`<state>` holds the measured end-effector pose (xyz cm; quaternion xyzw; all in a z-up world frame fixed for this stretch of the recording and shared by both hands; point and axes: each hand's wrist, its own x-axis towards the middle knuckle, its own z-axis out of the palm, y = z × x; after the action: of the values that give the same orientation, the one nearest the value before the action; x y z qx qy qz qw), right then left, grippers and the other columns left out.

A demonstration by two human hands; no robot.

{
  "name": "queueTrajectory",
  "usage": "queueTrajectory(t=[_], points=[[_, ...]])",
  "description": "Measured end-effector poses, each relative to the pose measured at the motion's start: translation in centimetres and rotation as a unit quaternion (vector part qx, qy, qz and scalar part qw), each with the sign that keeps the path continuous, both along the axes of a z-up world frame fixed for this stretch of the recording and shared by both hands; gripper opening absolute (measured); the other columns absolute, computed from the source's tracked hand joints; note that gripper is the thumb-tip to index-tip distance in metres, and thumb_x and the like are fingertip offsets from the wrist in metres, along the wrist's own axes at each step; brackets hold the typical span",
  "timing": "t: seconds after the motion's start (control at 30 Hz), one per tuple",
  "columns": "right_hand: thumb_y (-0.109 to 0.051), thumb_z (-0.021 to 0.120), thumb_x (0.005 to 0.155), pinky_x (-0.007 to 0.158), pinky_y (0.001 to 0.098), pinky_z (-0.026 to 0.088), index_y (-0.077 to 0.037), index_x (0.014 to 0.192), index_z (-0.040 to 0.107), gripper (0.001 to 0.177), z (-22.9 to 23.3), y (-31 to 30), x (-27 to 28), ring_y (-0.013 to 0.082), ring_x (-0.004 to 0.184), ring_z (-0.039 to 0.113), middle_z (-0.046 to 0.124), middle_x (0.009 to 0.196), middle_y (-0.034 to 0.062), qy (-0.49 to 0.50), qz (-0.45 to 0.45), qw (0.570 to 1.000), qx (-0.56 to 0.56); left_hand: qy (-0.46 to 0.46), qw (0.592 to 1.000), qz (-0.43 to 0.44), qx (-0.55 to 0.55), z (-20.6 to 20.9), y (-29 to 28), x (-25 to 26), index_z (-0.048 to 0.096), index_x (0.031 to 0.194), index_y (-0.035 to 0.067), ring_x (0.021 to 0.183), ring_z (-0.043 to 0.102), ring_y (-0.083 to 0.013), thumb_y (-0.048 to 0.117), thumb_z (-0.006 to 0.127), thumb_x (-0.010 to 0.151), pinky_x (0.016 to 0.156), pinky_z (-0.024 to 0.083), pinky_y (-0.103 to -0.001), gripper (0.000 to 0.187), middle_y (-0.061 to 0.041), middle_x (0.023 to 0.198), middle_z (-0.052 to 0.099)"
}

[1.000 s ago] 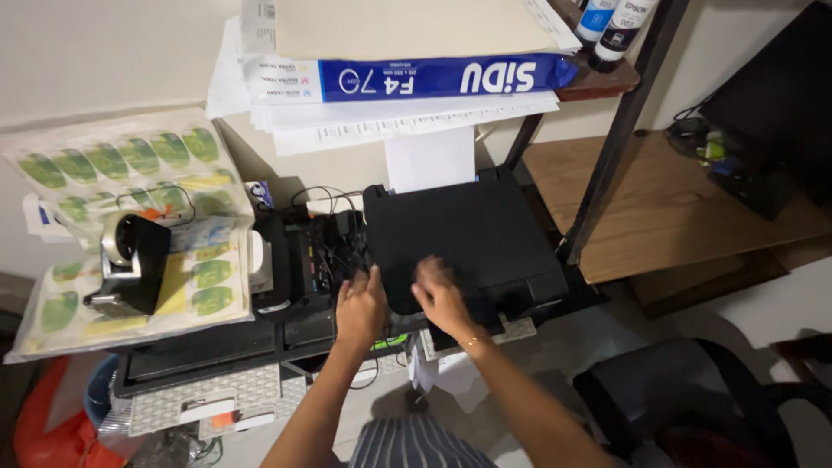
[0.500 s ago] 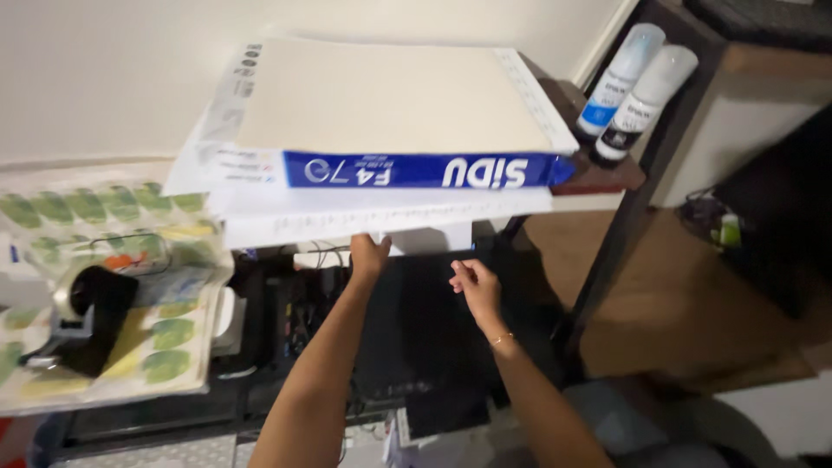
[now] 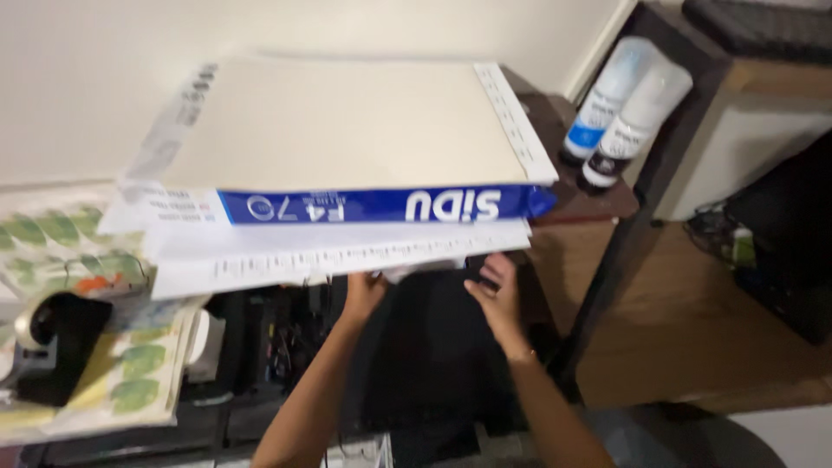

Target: The person organizes paper on a shelf, then retrieves a tissue and wipes the exterior and glass surface of a printer. The person opens the printer lid to clean the inside and continues wiping the control panel area.

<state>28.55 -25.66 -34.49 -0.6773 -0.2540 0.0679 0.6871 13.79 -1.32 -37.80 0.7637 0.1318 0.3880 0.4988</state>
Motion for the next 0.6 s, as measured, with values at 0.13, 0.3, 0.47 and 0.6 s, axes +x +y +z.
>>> queueTrajectory(t=[0.13,0.3,0.47,0.6], points=[[-0.013,0.064,0.096,0.117,0.0401,0.036,-0.003,0.15,0.04,0.061,3.4,-3.0,-1.0,0.0264,0.142,0.044,0.044,0.155,0.0182,-0.179,0.071,0.981,0.033,-0.063,0.981,-0.062,0.174,8.9,-6.0,-8.7,0.077,0.099,0.003,0.114,0.071,-0.0274,-0.017,0.067,0.072,0.108,0.046,-0.043,0.035,-0.011,0.113,0.079],[-0.02,0.069,0.101,0.123,0.0425,0.038,0.001,0.128,0.067,0.035,8.5,-8.3,-4.4,0.0319,0.149,0.048,0.056,0.152,0.0241,-0.267,0.269,0.925,0.019,-0.097,0.981,-0.056,0.156,17.7,-9.7,-15.1,0.078,0.104,0.006,0.087,0.072,-0.0217,-0.011,0.067,0.081,0.086,0.054,-0.036,0.031,-0.007,0.107,0.08],[-0.015,0.059,0.101,0.111,0.0377,0.047,0.002,0.124,0.069,0.031,9.8,-10.6,-11.4,0.0246,0.131,0.059,0.061,0.144,0.0137,-0.082,0.193,0.975,0.066,-0.068,0.981,0.061,0.172,20.8,-11.1,-20.0,0.077,0.097,0.008,0.081,0.07,-0.0219,0.011,0.083,0.086,0.077,0.056,-0.034,0.013,-0.008,0.092,0.077],[-0.007,0.072,0.095,0.108,0.0375,0.049,0.006,0.135,0.061,0.043,10.9,-11.2,-17.5,0.0229,0.121,0.061,0.064,0.133,0.0122,0.007,0.111,0.974,0.198,-0.05,0.995,0.045,0.076,20.5,-11.5,-24.4,0.067,0.122,0.002,0.101,0.072,-0.0237,0.022,0.085,0.085,0.09,0.056,-0.035,0.046,-0.014,0.111,0.075]])
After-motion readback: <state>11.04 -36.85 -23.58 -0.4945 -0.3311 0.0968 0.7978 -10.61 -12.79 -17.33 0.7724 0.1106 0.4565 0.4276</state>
